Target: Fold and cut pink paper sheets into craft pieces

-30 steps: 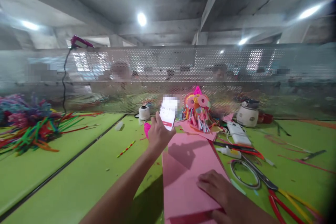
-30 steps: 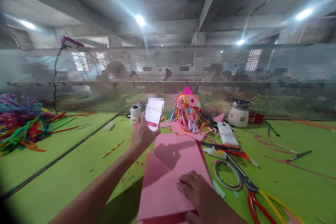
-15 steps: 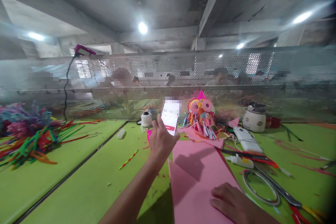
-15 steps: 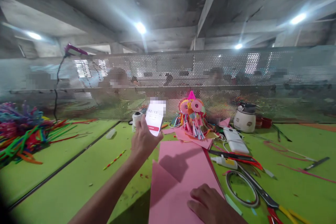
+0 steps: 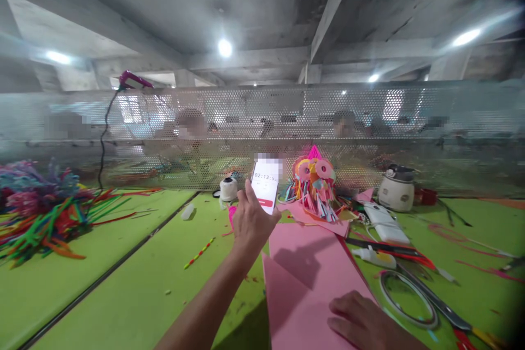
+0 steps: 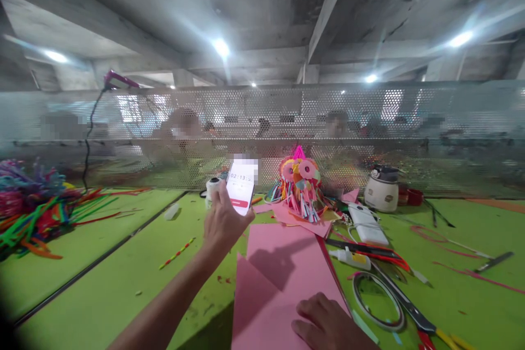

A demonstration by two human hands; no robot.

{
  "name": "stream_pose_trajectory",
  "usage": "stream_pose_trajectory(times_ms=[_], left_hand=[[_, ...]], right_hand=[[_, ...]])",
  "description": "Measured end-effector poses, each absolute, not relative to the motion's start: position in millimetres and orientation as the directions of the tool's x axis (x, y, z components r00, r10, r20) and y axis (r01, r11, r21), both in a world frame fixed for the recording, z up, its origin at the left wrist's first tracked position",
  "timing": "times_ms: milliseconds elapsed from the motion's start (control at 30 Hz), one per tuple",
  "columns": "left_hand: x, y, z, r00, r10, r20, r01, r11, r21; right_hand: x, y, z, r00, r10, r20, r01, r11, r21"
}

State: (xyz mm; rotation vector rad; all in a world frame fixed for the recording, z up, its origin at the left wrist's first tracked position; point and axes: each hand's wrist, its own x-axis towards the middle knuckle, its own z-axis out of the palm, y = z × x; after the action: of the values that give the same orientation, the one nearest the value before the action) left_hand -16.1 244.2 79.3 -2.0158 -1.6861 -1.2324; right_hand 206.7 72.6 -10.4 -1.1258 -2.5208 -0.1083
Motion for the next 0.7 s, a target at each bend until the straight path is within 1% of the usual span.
stream_pose_trajectory(times_ms=[200,300,467,700], left_hand=[[-10.8,239.5,79.9,-0.005,0.681,0.732,0.902,-0.314,0.298],[-7.7,235.5,81.1,0.006,0.683,0.73,0.901,-0.321,0.292],[-6.1,232.2,82.7,0.012,0.674,0.739,0.902,-0.326,0.284],[-6.2,233.0,82.7,0.018,0.672,0.74,0.904,-0.328,0.276]], right_hand=[[206.4,74.7,-7.9,-0.633,0.672,0.383,0.713,0.7,-0.05],[206.0,74.7,-7.9,-0.626,0.685,0.372,0.719,0.692,-0.064],[206.4,75.7,-9.3,-0.645,0.673,0.362,0.713,0.701,-0.034],[206.5,74.8,-7.9,-0.637,0.706,0.311,0.731,0.681,-0.047]])
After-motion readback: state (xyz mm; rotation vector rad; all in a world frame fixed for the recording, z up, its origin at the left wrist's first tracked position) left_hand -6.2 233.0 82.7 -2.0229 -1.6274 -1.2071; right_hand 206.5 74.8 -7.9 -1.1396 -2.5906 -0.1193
